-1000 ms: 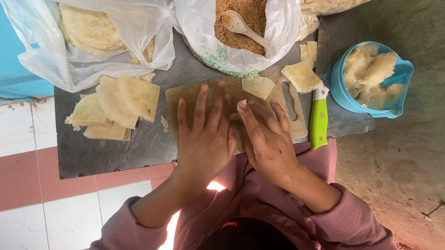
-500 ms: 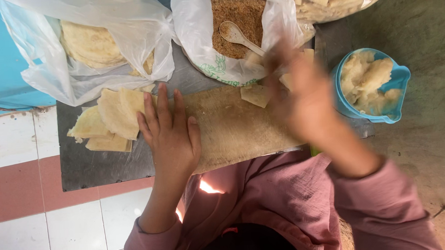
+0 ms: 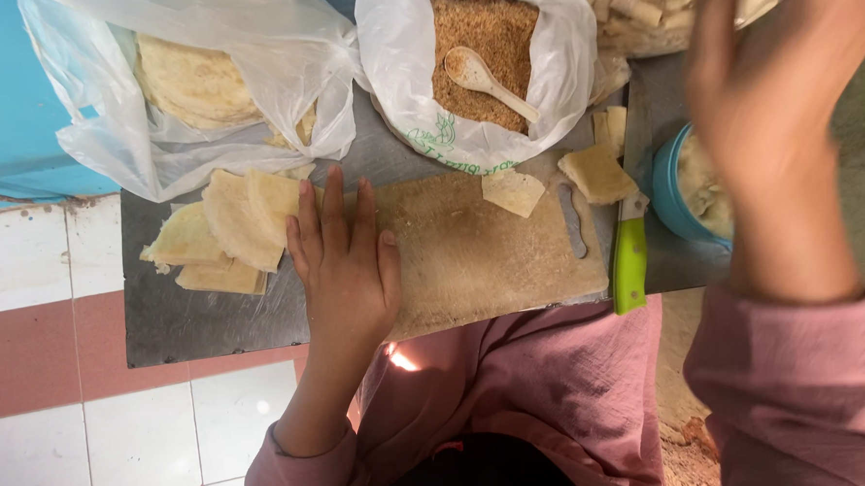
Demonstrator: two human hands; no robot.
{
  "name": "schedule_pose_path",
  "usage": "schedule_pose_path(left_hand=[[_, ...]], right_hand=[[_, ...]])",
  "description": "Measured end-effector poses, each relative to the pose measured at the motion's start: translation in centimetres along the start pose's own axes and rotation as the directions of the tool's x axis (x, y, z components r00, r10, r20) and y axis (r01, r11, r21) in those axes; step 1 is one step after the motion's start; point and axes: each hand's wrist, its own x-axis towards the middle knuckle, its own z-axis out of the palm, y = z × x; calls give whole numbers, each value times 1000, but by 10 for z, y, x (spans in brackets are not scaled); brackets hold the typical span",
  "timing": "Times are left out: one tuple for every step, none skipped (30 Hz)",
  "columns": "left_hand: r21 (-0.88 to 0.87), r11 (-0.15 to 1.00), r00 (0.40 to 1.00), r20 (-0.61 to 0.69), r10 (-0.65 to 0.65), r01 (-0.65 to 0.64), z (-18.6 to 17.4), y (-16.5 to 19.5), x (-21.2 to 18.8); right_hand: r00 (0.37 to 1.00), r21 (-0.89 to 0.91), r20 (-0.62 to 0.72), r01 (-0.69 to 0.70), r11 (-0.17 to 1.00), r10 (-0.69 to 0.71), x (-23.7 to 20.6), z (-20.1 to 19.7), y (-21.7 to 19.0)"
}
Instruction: The person sits at a low metal table and assembles filled snacks. They take flat wrapper pieces, spoon brown sugar filling from a plastic bag onto a wrapper, fold the wrapper over the filling by hand, and place the finished folded snack into a blue bowl, repeating the cycle.
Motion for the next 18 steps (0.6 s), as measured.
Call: schedule_pose_path(left_hand=[[-4,1000,1000,6,-1,1,-1,0,0],[-9,1000,1000,9,1,-1,-1,0,0],[-15,1000,1000,9,6,-6,-2,0,1],[-1,1000,1000,1,16,-16,-3,0,2],[12,1000,1000,-5,26,-25,-4,1,2],[25,999,999,-10,39,-38,-5,3,2],[-6,998,998,-28,55,-55,-6,6,1],[-35,997,996,-52,72,-74,-7,8,0],[-62,994,993,-78,88,-92,-8,11,-1],[-192,976,993,-69,94,-106,-8,15,-4],[-318,941,994,-57,98,-111,-7,21,-9],[-438,892,994,-50,98,-110,-5,26,-11],[-525,844,993,-36,109,-111,1,32,-12],[-605,788,993,-24,118,-109,7,39,-11],[-679,727,992,-19,126,-106,14,46,-10],[-794,608,995,53,84,-10,20,52,-10],[-880,465,989,134,58,92,28,61,-10],[-933,305,975,218,49,193,34,68,-11]], right_hand=[[998,116,17,66,991,-68,-17,-10,-11],[991,236,95,74,969,-98,-33,-16,-21],[969,342,224,20,939,-102,-52,-21,-28],[923,409,377,-94,908,-75,-67,-20,-34],[898,422,439,-178,889,-28,-81,-16,-39],[866,428,500,-266,864,19,-93,-10,-44],[857,449,514,-311,838,42,-101,-3,-47],[851,472,522,-350,809,64,-104,5,-50],[844,496,530,-387,777,82,-104,12,-50],[839,510,526,-446,736,144,-102,16,-48],[826,525,526,-501,688,201,-99,18,-47],[812,541,526,-549,637,253,-96,18,-47],[807,638,532,-580,505,256,-94,15,-47],[803,719,539,-596,358,254,-94,11,-49],[801,780,546,-593,202,246,-95,6,-52],[812,796,539,-578,178,225,-98,2,-59],[819,809,535,-568,153,209,-104,-3,-67],[825,820,530,-557,130,197,-109,-8,-77]])
